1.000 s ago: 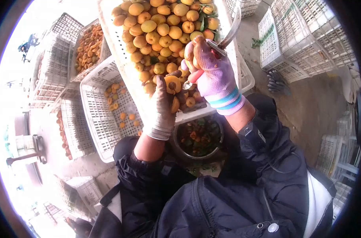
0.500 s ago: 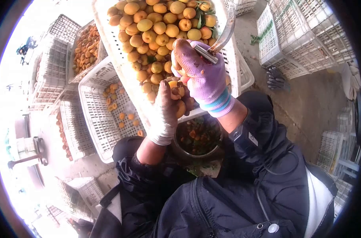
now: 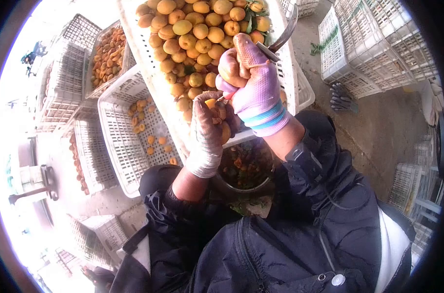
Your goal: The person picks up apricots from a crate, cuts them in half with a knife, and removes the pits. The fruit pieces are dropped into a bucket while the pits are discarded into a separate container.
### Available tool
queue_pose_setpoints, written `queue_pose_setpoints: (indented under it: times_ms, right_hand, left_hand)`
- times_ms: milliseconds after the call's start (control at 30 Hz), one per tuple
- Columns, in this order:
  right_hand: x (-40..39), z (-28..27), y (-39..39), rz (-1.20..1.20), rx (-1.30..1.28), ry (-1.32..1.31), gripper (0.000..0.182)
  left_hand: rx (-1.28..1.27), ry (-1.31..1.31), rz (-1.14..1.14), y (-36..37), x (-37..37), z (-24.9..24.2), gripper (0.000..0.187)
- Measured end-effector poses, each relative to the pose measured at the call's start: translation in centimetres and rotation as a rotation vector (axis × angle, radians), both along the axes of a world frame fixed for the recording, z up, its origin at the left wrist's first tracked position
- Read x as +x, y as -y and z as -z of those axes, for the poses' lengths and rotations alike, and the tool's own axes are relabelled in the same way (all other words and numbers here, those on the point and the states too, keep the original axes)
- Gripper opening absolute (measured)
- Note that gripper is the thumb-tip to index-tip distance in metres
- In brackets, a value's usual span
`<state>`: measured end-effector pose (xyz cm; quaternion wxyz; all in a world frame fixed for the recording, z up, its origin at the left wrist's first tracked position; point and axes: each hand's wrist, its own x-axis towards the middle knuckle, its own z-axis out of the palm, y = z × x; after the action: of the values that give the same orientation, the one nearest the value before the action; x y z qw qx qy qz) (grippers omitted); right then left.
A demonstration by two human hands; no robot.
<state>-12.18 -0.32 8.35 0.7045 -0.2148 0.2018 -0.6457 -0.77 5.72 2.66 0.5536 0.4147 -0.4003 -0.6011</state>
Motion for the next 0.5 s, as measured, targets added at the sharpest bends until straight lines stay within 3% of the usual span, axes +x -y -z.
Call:
queue_pose_setpoints:
  times_ms: [33, 67, 200, 267, 367, 433, 500]
  right_hand:
    - [-0.4, 0.0, 0.3, -0.067, -0.028, 0.114, 0.042]
    - [0.0, 0.3, 0.0, 0.009, 0.150, 0.147, 0.047]
    - [-0.6, 1.5, 0.3, -0.069, 0.089, 0.151, 0.046]
    - [-1.0, 1.7, 0.4, -0.136, 0.095, 0.216, 0.046]
    - [-1.2, 1.2, 0.3, -0.300, 0.146, 0.369, 0.051]
    - [-1.6, 1.4, 0.4, -0.358, 0.105, 0.363, 0.049]
    - [-2.2, 1.1, 0.5, -0.427, 0.058, 0.052, 0.047]
  left_hand:
    - [0.034, -0.105, 0.077, -0.1, 0.0, -0.6, 0.053]
    - [0.034, -0.106, 0.076, -0.1, -0.1, -0.9, 0.053]
    - [-0.051, 0.114, 0.004, -0.2, -0.4, -1.3, 0.057]
    - [0.097, -0.203, 0.155, -0.1, 0.0, -1.4, 0.056]
    - [0.263, -0.258, 0.227, 0.4, 0.9, -0.4, 0.060]
    - [0.265, -0.203, 0.194, 0.5, 0.6, -1.2, 0.062]
    - [0.214, -0.053, 0.049, 0.9, 0.1, -1.4, 0.063]
